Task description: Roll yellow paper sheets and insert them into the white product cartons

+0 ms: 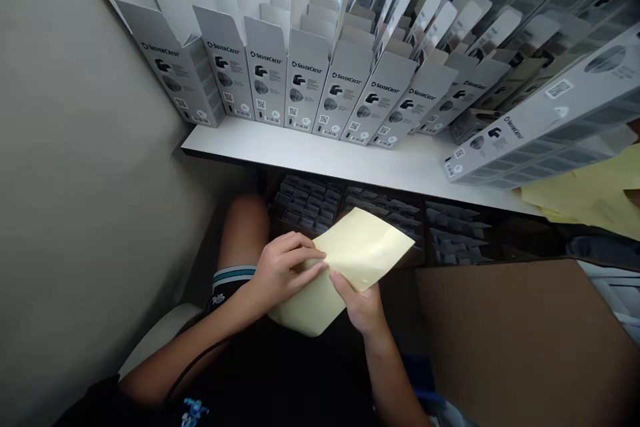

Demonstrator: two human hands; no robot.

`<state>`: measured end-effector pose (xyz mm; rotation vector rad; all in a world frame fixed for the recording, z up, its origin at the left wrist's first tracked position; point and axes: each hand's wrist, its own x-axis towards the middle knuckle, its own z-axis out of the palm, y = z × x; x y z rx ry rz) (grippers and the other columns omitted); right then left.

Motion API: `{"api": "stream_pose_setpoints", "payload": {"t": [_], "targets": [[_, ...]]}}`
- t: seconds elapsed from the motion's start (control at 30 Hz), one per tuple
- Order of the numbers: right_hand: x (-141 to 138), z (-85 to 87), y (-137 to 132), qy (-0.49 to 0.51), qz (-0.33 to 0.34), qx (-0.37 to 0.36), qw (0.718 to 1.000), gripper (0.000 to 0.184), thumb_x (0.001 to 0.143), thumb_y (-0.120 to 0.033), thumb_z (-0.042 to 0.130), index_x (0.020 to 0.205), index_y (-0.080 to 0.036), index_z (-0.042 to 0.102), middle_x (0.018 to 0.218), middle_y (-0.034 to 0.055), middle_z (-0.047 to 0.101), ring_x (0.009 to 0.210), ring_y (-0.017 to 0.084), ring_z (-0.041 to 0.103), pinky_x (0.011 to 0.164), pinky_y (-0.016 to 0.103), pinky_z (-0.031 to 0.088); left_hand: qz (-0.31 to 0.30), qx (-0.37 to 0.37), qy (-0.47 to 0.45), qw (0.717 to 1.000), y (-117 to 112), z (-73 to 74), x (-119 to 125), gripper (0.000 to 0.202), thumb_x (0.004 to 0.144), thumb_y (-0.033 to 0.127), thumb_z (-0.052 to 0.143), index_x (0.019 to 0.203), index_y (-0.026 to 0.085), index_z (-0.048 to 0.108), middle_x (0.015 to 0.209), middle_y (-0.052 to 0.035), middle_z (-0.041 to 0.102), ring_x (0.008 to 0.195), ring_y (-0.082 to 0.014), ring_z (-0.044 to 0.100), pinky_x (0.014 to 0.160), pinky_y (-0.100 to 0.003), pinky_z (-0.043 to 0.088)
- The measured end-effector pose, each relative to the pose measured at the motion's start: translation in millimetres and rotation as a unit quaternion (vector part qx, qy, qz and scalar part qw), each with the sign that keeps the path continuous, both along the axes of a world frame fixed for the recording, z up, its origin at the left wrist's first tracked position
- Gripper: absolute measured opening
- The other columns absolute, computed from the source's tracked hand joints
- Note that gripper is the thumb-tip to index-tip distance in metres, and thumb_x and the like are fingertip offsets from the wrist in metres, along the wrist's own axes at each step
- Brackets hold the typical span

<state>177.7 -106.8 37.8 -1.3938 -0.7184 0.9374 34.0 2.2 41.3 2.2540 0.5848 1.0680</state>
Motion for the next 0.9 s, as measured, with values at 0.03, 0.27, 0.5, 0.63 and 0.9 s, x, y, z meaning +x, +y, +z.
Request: {"api": "stream_pose_setpoints", "payload": {"t": [0.03, 0.27, 0.5, 0.63, 0.9], "targets": [[0.0, 2.2, -0.7, -0.015, 0.007, 0.0, 1.0, 0.032, 0.081, -0.04, 0.076, 0.11, -0.026, 0.077, 0.114, 0.0058, 0.078, 0.11, 0.03, 0.071, 0.102, 0.051, 0.056, -0.016, -0.021, -0.002, 1.0, 0.7, 0.2, -0.5, 0.01, 0.091, 0.025, 0.069, 0.099, 0.02, 0.075, 0.088, -0.0051, 0.072, 0.077, -0.0161, 0.066, 0.068, -0.029, 0.053], [5.4, 13.0, -2.5, -0.082, 0.066, 0.004, 0.994, 0.026, 0.085, -0.033, 0.074, 0.11, -0.027, 0.077, 0.115, 0.0067, 0.077, 0.107, 0.03, 0.072, 0.097, 0.046, 0.059, -0.025, 0.083, 0.065, 0.994, 0.7, 11.6, -6.2, 0.012, 0.094, 0.022, 0.063, 0.097, 0.02, 0.074, 0.084, -0.0041, 0.074, 0.072, -0.0158, 0.068, 0.063, -0.028, 0.052], [3.4, 13.8, -4.2, -0.11, 0.054, 0.013, 0.992, 0.018, 0.086, -0.035, 0.072, 0.101, -0.029, 0.079, 0.104, 0.0048, 0.079, 0.095, 0.028, 0.073, 0.09, 0.042, 0.06, -0.083, -0.005, 0.064, 0.994, 1.8, 19.5, -11.7, 0.015, 0.096, 0.023, 0.06, 0.097, 0.019, 0.075, 0.088, -0.0061, 0.073, 0.077, -0.0158, 0.069, 0.067, -0.025, 0.054], [7.7, 9.9, -6.3, -0.124, 0.091, 0.004, 0.988, 0.017, 0.087, -0.034, 0.069, 0.1, -0.028, 0.079, 0.1, 0.0044, 0.079, 0.091, 0.026, 0.073, 0.084, 0.04, 0.061, -0.113, -0.096, 0.05, 0.988, 2.0, 22.2, -12.9, 0.018, 0.095, 0.022, 0.06, 0.091, 0.018, 0.077, 0.086, -0.0064, 0.072, 0.075, -0.0157, 0.068, 0.066, -0.025, 0.053], [20.2, -2.1, -8.5, -0.092, 0.14, -0.007, 0.986, 0.021, 0.084, -0.029, 0.073, 0.104, -0.027, 0.078, 0.1, 0.0039, 0.079, 0.088, 0.026, 0.074, 0.079, 0.039, 0.063, -0.118, -0.14, 0.036, 0.982, -1.9, 16.8, -11.6, 0.02, 0.094, 0.023, 0.059, 0.085, 0.017, 0.076, 0.082, -0.006, 0.072, 0.068, -0.014, 0.066, 0.061, -0.023, 0.05]]}}
